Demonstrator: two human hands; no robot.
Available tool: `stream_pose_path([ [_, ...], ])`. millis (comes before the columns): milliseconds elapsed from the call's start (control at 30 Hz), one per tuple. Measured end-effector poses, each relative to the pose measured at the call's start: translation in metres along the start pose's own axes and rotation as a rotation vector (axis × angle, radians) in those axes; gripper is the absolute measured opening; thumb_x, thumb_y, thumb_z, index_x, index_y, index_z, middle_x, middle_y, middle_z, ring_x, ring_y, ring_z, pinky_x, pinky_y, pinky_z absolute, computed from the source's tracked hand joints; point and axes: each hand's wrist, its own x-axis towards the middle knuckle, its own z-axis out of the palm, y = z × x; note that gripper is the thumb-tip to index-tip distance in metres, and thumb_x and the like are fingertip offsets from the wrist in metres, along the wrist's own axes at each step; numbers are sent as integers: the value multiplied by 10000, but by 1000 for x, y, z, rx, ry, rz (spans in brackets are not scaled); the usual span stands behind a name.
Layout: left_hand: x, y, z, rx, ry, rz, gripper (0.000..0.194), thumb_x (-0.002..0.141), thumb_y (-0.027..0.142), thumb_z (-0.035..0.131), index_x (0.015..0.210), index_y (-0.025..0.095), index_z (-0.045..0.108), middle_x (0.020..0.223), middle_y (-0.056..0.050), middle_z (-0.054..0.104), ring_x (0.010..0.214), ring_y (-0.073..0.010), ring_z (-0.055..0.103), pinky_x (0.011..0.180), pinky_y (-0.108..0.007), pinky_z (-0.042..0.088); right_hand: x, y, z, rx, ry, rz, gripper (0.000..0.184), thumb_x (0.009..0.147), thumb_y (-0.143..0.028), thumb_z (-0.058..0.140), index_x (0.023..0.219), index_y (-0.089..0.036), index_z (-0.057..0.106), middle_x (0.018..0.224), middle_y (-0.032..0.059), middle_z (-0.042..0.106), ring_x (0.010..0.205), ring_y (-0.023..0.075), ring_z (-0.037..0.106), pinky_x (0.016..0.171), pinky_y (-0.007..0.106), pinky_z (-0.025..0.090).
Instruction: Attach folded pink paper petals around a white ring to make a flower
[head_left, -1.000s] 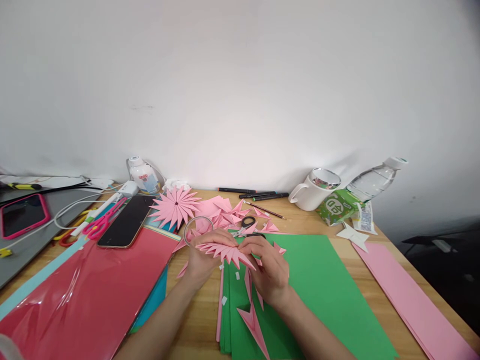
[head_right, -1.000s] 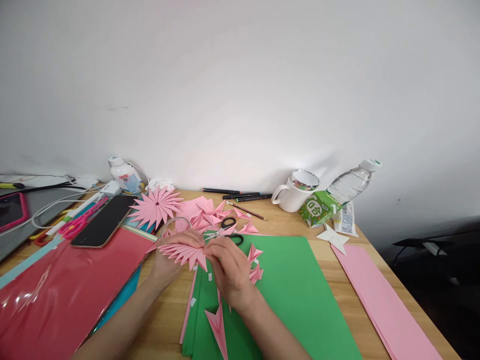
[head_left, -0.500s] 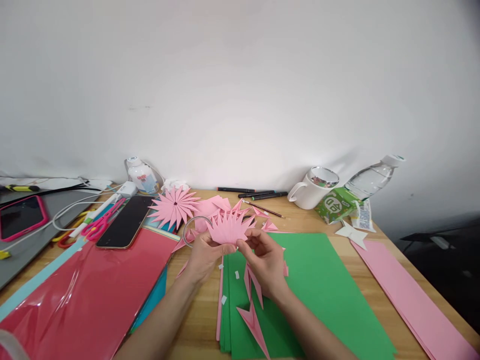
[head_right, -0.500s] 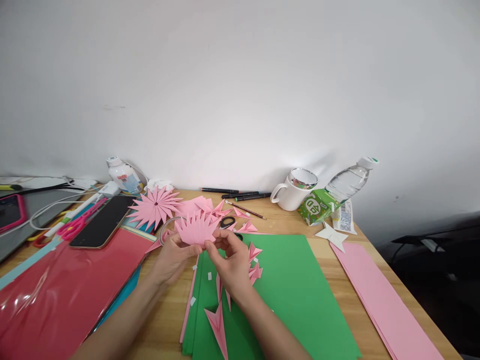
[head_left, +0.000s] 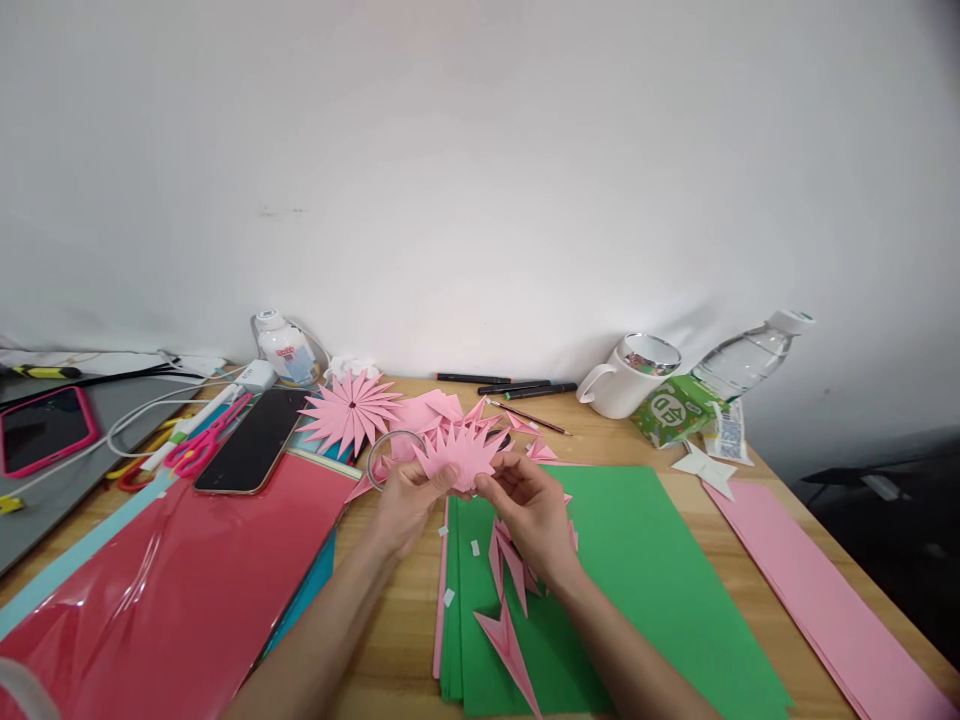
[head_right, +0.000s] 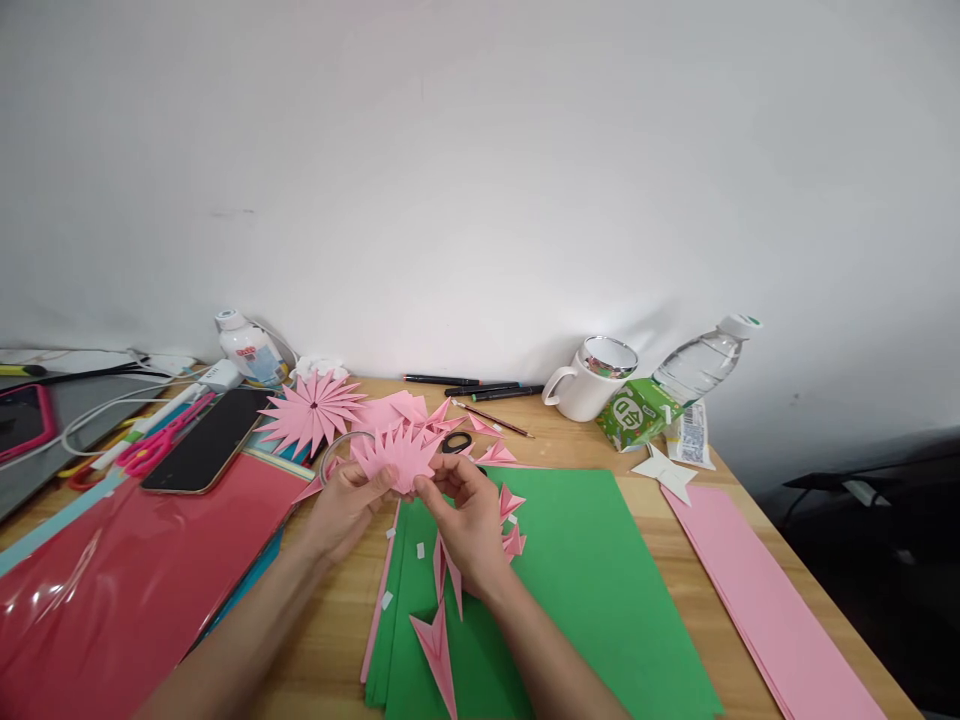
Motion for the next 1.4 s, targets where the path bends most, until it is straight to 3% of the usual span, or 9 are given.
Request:
stream_pose_path([
  [133,1,-1,0,22,64,52,266,574,388,813,574,139,719,559,-38,678,561,-139,590,604,-257,488,1,1,0,15,-10,-12,185,703,-267,735,789,-191,589,736,-14,597,672,111,570,663,237,494],
  [300,0,0,5,-25,89,-24,282,459,279,875,664,138,741,635,-33,714,614,-141,623,648,-248,508,-1,8,1,-33,16,-57,139,734,-240,704,823,-196,608,765,-2,615,684,119,582,665,249,505],
  [600,-2,-1,4,-73,65,4,251,468,258,871,631,127,733,606,-32,701,608,-137,620,651,-250,511,-3,3,1,-296,34,-381,66,781,-156,664,810,-213,685,718,4,667,651,130,613,600,245,496],
  [833,-1,2,-3,26,-19,222,159,508,198,840,604,166,717,650,-31,684,657,-155,609,618,-248,488,-8,-9,4,-390,3,-650,155,798,-67,618,870,-198,657,770,38,686,713,155,647,619,271,531],
  [967,-1,12,-5,150,-48,350,156,537,338,805,594,207,742,661,-58,706,642,-194,626,616,-292,509,-8,-12,3,-432,21,-808,212,799,-36,601,907,-206,667,787,54,696,739,166,663,623,286,552],
  [1033,-2,19,-5,183,-72,339,179,586,401,756,592,222,751,690,-72,718,647,-212,641,608,-308,520,-8,-13,1,-445,15,-838,230,803,-36,596,930,-212,672,816,62,703,752,169,671,626,290,563],
  [1267,-5,23,-6,299,-39,343,151,642,368,705,552,251,734,732,-83,715,685,-223,645,651,-333,529,-9,-14,1,-425,-13,-854,265,813,-22,578,965,-221,664,835,62,711,763,167,681,642,292,580],
  [1400,-4,16,-6,253,-38,361,138,577,346,761,558,213,728,662,-76,690,639,-205,625,606,-302,506,-9,-11,2,-397,7,-839,254,789,-9,602,924,-215,667,784,45,711,735,157,680,634,265,566],
])
